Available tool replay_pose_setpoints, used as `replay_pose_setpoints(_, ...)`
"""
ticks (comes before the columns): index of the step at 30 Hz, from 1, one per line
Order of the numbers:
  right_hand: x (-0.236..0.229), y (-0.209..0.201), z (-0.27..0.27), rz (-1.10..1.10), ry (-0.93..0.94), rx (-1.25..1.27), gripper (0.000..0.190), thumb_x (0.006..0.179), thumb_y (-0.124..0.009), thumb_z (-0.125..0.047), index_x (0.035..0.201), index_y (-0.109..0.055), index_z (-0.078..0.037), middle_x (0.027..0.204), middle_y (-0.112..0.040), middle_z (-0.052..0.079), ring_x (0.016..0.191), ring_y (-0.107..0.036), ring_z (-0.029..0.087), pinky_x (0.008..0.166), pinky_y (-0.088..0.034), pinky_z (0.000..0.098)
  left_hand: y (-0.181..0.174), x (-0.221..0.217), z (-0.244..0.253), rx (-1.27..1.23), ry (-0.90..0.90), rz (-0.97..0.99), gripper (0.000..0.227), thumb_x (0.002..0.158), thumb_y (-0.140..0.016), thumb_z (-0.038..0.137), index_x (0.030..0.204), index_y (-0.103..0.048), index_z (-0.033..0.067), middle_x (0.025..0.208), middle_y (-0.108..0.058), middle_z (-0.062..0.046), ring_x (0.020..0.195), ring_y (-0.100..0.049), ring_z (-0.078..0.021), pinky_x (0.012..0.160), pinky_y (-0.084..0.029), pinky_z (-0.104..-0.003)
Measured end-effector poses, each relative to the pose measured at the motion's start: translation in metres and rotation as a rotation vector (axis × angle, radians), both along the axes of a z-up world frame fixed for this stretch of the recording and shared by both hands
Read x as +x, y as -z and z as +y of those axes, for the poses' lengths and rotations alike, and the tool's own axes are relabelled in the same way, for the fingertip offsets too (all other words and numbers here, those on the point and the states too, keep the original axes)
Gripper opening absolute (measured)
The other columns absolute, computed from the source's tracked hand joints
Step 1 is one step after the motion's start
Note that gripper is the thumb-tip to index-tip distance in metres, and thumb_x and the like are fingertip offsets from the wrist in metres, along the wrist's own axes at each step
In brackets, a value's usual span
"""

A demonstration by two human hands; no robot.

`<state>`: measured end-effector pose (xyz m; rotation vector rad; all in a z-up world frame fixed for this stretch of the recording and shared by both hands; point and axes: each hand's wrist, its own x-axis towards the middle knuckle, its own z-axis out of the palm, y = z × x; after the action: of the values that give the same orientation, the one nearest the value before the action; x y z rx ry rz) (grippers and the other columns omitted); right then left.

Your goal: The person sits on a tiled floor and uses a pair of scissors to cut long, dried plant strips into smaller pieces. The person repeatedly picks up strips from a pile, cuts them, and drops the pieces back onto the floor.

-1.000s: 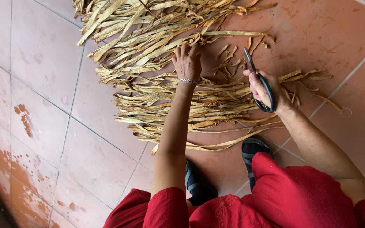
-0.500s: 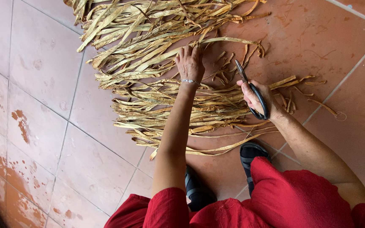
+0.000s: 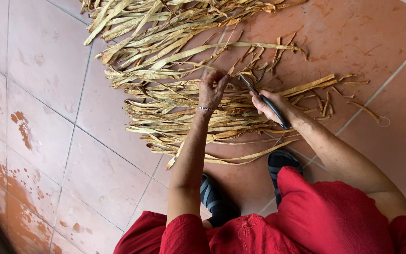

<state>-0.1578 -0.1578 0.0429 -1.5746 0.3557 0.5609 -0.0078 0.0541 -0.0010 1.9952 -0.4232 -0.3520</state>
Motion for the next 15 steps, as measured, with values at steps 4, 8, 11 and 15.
replay_pose_setpoints(4,0.008,-0.002,0.002,-0.075,0.025,-0.045,0.055,0.103,-0.048,-0.053,0.129,-0.060,-0.006,0.073,-0.059,0.001,0.057,-0.050,0.008,0.050,-0.045,0.0255,0.000,-0.004,0.003,0.119,-0.007,-0.050,0.010,0.095,-0.075,0.021,0.101,-0.072,0.0141,0.096,-0.072,-0.003,0.090,-0.070,-0.0150,0.085,-0.057,-0.038)
replay_pose_setpoints(8,0.015,-0.001,0.001,0.078,0.027,-0.023,0.057,0.106,-0.043,-0.056,0.112,-0.062,-0.003,0.074,-0.059,0.001,0.057,-0.052,0.008,0.050,-0.046,0.0262,-0.006,0.002,0.000,0.280,-0.007,-0.332,0.003,0.094,-0.072,0.021,0.097,-0.073,0.0201,0.109,-0.074,0.004,0.102,-0.059,-0.0174,0.093,-0.039,-0.041)
replay_pose_setpoints(11,0.016,0.000,0.000,0.025,0.060,0.023,0.055,0.102,-0.042,-0.058,0.115,-0.061,-0.008,0.072,-0.057,0.002,0.054,-0.050,0.009,0.047,-0.043,0.0272,-0.010,0.004,-0.003,0.363,0.038,-0.399,0.008,0.093,-0.072,0.024,0.101,-0.072,0.0223,0.107,-0.073,0.008,0.107,-0.057,-0.0183,0.093,-0.035,-0.041)
replay_pose_setpoints(15,0.019,0.006,-0.002,-0.019,0.091,0.099,0.065,0.104,-0.043,-0.059,0.125,-0.057,0.001,0.073,-0.057,0.003,0.054,-0.049,0.008,0.047,-0.042,0.0258,-0.007,0.006,-0.007,0.481,0.098,-0.453,0.007,0.093,-0.073,0.023,0.100,-0.072,0.0216,0.100,-0.071,0.007,0.106,-0.057,-0.0218,0.092,-0.034,-0.043)
